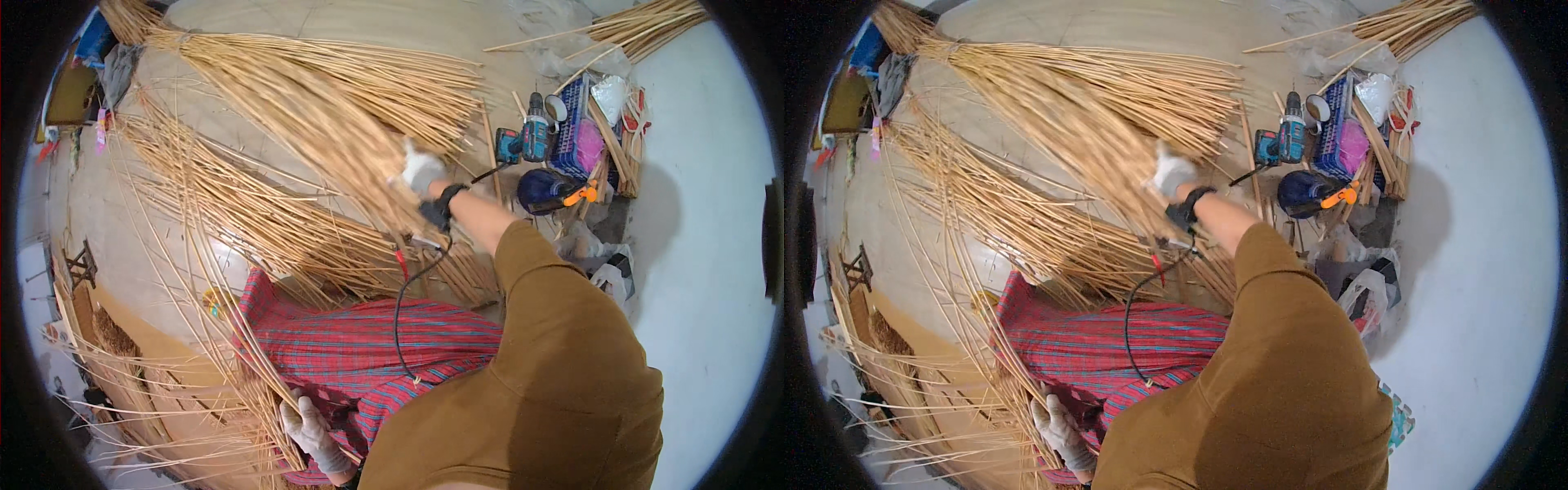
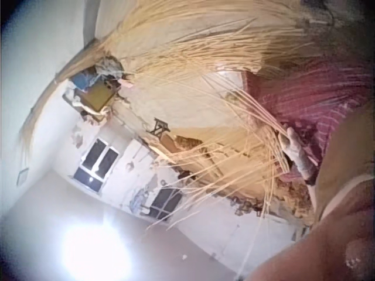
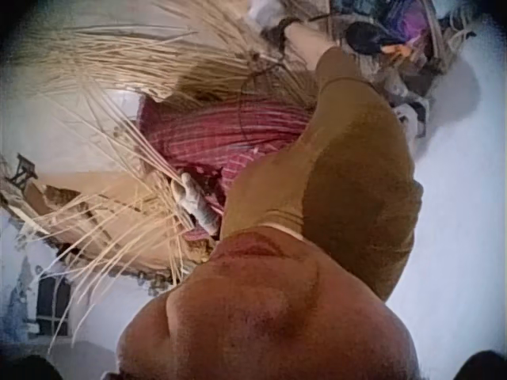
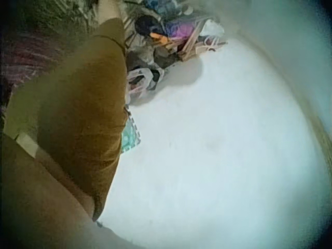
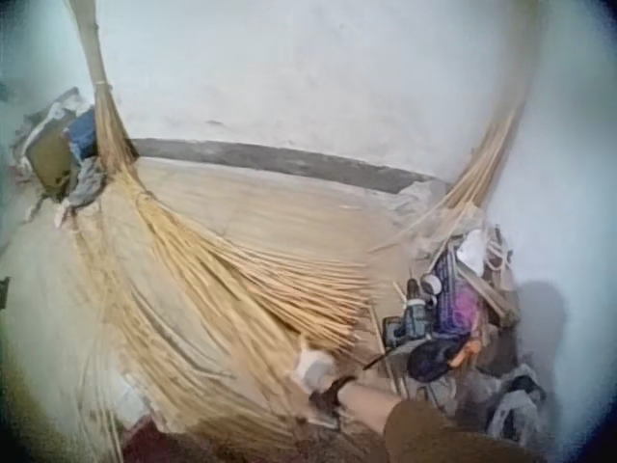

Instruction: Weaving a rectangular basket using long, flexible plant fibers.

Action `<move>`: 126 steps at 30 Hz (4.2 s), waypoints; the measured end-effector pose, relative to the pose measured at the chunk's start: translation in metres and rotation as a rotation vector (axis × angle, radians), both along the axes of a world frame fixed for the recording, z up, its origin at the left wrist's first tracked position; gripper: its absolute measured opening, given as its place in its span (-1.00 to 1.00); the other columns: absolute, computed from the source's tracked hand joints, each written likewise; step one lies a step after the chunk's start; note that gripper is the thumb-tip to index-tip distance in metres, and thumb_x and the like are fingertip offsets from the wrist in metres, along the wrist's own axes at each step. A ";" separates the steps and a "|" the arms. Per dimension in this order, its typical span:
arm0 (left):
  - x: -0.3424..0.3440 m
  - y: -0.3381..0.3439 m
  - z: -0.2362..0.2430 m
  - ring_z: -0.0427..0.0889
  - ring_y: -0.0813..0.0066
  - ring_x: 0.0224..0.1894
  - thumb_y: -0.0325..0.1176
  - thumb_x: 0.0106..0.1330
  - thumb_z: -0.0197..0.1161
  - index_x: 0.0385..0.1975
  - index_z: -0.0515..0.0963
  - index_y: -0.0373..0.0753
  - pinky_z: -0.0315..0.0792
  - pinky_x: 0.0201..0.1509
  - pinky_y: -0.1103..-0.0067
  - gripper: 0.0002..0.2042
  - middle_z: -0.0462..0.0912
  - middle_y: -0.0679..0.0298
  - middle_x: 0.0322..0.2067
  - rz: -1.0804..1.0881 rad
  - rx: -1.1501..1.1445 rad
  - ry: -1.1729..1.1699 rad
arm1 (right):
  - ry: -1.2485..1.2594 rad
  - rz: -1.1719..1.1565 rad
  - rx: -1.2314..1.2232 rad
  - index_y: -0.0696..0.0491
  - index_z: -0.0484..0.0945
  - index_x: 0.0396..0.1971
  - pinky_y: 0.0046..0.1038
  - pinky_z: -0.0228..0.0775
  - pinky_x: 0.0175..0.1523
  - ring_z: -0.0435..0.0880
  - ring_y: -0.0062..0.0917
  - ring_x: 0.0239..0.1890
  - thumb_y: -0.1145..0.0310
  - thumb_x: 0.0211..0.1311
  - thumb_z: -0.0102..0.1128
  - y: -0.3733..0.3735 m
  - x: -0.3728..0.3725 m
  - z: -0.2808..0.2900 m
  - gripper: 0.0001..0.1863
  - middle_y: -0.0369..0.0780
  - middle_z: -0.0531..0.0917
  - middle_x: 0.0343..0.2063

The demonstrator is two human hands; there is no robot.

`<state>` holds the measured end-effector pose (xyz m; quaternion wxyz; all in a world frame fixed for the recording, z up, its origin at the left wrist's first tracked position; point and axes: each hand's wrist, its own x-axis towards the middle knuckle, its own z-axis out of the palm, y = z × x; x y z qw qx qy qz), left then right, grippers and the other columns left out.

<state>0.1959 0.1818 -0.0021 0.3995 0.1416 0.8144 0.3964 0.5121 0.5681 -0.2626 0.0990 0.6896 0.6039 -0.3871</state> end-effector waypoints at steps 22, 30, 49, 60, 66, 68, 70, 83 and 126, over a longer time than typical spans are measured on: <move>0.013 0.019 -0.024 0.25 0.78 -0.66 -0.40 0.39 0.28 0.09 0.39 -0.31 0.10 -0.63 0.74 -0.65 0.38 0.49 -0.56 0.026 0.037 0.004 | 0.194 0.344 0.285 0.18 0.04 0.45 -0.16 0.52 -0.16 0.67 -0.16 -0.24 0.17 0.32 0.08 -0.113 -0.110 0.003 -0.21 0.03 0.66 -0.27; 0.022 0.034 -0.014 0.22 0.78 -0.64 -0.32 0.40 0.28 -0.05 0.41 -0.27 0.07 -0.60 0.73 -0.73 0.35 0.51 -0.58 -0.020 0.009 0.050 | 0.018 0.353 0.393 0.02 0.53 0.02 -0.15 0.53 -0.33 0.70 -0.12 -0.40 0.22 0.30 0.06 -0.063 0.020 0.015 -0.65 -0.07 0.70 -0.48; 0.030 0.051 -0.016 0.24 0.76 -0.69 -0.27 0.41 0.27 -0.23 0.38 -0.22 0.08 -0.65 0.70 -0.78 0.33 0.49 -0.67 -0.047 -0.109 0.123 | 0.236 0.168 0.262 0.03 0.46 0.19 -0.18 0.48 0.09 0.60 -0.20 0.05 0.14 0.45 -0.05 -0.034 -0.126 -0.045 -0.56 -0.04 0.59 -0.01; 0.024 0.056 -0.014 0.22 0.78 -0.67 -0.32 0.38 0.31 -0.19 0.37 -0.19 0.12 -0.64 0.73 -0.77 0.33 0.49 -0.62 0.019 -0.085 0.009 | -0.074 -0.083 0.582 0.01 0.51 0.05 -0.25 0.43 0.19 0.54 -0.21 0.10 0.44 0.26 0.05 0.042 -0.039 -0.096 -0.66 -0.14 0.59 0.01; 0.017 0.057 -0.021 0.25 0.78 -0.64 -0.38 0.35 0.34 -0.14 0.38 -0.22 0.14 -0.60 0.75 -0.74 0.34 0.49 -0.58 0.079 -0.042 -0.014 | -0.254 0.064 0.374 -0.02 0.48 0.15 -0.23 0.41 0.25 0.47 -0.31 0.23 0.17 0.34 0.12 0.066 -0.029 -0.090 -0.58 -0.16 0.53 0.14; 0.015 0.055 -0.022 0.25 0.78 -0.64 -0.39 0.34 0.34 -0.13 0.38 -0.23 0.14 -0.60 0.75 -0.74 0.34 0.49 -0.57 0.053 -0.012 -0.007 | -0.250 -0.007 0.298 -0.03 0.44 0.21 -0.22 0.40 0.26 0.45 -0.30 0.25 0.03 0.36 0.13 0.066 -0.036 -0.082 -0.49 -0.14 0.51 0.16; 0.012 0.053 -0.024 0.26 0.78 -0.63 -0.40 0.33 0.35 -0.13 0.39 -0.23 0.14 -0.59 0.76 -0.74 0.35 0.49 -0.56 0.044 0.009 -0.018 | -0.286 -0.019 0.272 -0.02 0.44 0.20 -0.23 0.41 0.26 0.45 -0.30 0.26 -0.01 0.35 0.13 0.065 -0.044 -0.076 -0.47 -0.15 0.51 0.16; 0.005 0.054 -0.015 0.25 0.81 -0.65 -0.42 0.32 0.35 -0.25 0.35 -0.18 0.15 -0.63 0.76 -0.76 0.32 0.51 -0.56 0.084 0.001 -0.140 | -0.377 0.269 0.177 0.03 0.49 -0.08 -0.10 0.49 -0.08 0.70 -0.06 -0.18 0.22 0.39 0.03 0.069 -0.061 -0.051 -0.75 -0.06 0.72 -0.26; -0.001 0.016 -0.037 0.23 0.82 -0.70 -0.42 0.34 0.34 -0.21 0.41 -0.22 0.13 -0.69 0.77 -0.80 0.37 0.50 -0.58 0.094 0.142 -0.059 | 0.673 0.079 -0.408 0.26 0.50 0.17 -0.39 0.15 0.39 0.42 -0.34 0.30 -0.12 0.11 0.38 -0.019 -0.060 0.007 -0.18 -0.01 0.53 0.20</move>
